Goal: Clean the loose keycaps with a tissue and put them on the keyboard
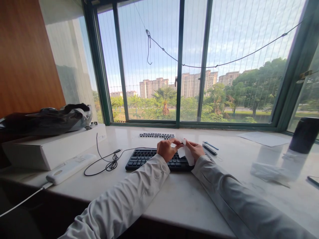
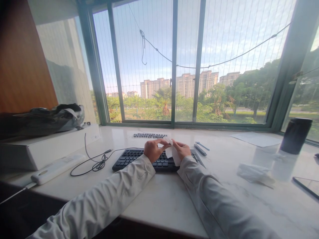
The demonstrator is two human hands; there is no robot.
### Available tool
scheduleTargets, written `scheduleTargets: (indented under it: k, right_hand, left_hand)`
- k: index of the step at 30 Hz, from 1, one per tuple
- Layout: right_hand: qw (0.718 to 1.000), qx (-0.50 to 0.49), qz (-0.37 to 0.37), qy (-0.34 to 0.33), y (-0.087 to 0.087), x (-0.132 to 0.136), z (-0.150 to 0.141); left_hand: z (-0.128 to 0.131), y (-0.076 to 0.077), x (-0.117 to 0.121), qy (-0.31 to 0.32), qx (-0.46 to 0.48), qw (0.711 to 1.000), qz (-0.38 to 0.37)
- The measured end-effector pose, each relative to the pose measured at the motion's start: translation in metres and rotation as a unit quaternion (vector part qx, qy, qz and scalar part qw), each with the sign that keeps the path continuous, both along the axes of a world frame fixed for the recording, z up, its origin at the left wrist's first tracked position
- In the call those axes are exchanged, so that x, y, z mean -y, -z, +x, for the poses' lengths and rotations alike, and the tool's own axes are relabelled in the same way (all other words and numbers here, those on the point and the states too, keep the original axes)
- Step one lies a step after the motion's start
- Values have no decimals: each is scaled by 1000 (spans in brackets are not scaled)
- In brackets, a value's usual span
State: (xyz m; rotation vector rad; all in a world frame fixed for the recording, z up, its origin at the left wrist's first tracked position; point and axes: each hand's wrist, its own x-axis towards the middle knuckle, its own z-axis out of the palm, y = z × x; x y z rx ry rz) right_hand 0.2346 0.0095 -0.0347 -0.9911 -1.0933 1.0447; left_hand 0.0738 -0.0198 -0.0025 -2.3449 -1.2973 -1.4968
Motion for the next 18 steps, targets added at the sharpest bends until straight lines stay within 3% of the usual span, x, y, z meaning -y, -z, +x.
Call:
scheduleTargets:
  k: [4, 6, 18]
  right_hand:
    - [991, -59, -20, -120, -1, 5, -8]
    - [986, -81, -18, -146, -4, 8, -11]
    - [993, -42, -23, -110, -6, 5, -2]
  left_hand:
    - [0, -2, 0, 11, 20, 1000, -19]
    - [-1, -3, 1, 7, 20, 1000, -17]
    - [0, -5, 7, 33, -21, 999, 21]
